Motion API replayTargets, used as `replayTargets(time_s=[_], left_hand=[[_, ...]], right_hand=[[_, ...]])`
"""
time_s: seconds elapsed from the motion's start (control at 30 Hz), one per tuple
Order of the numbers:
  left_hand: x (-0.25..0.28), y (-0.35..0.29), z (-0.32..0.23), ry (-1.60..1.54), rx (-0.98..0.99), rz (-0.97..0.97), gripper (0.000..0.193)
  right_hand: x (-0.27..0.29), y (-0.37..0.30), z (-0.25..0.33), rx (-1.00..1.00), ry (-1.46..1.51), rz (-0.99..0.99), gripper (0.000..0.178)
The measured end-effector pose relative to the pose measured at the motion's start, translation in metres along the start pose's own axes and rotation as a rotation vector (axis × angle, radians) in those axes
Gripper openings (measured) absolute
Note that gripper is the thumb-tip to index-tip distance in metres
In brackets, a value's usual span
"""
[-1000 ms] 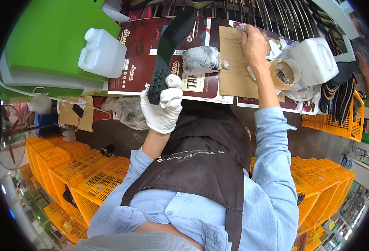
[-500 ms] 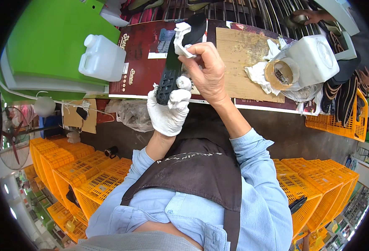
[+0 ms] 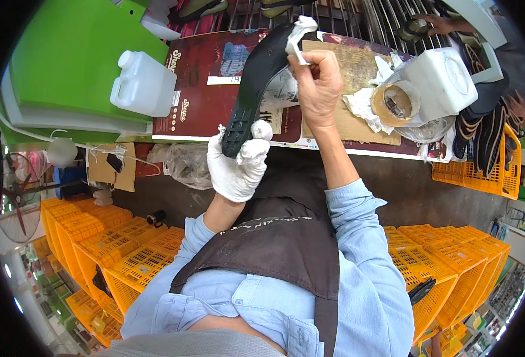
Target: The person applies adhesive onto shoe soles using an applicator, places items onto a conveyor machine, receives a stack of shoe soles from a coworker, and applies adhesive to the shoe soles with the applicator.
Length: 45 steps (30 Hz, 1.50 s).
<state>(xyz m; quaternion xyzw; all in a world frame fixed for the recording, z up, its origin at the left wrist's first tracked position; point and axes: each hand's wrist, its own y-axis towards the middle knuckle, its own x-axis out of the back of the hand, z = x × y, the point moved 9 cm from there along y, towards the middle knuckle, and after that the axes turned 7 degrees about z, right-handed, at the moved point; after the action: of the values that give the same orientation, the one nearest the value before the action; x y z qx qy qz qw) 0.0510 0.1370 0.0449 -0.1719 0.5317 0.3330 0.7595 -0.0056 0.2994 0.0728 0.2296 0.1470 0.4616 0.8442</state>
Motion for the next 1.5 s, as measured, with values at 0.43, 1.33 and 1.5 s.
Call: replayTargets(time_s=[0.43,1.33,1.5], left_hand=[[-0.015,-0.004,-0.015,-0.176,-0.031,0.034,0.027],[0.008,-0.005,0.005,-0.098,0.017,-0.124,0.031],[0.014,-0.009,0.006,-0.158,0.057,-0.053,0.048]], right_hand=[[0.053,0.014,-0.014,-0.108,0.079,-0.056,0.018],[-0.013,-0.019,0.039,0.256,-0.259,0.064,0.024],[0.001,-0.007,0.030,0.237,-0.311,-0.014,0.022]])
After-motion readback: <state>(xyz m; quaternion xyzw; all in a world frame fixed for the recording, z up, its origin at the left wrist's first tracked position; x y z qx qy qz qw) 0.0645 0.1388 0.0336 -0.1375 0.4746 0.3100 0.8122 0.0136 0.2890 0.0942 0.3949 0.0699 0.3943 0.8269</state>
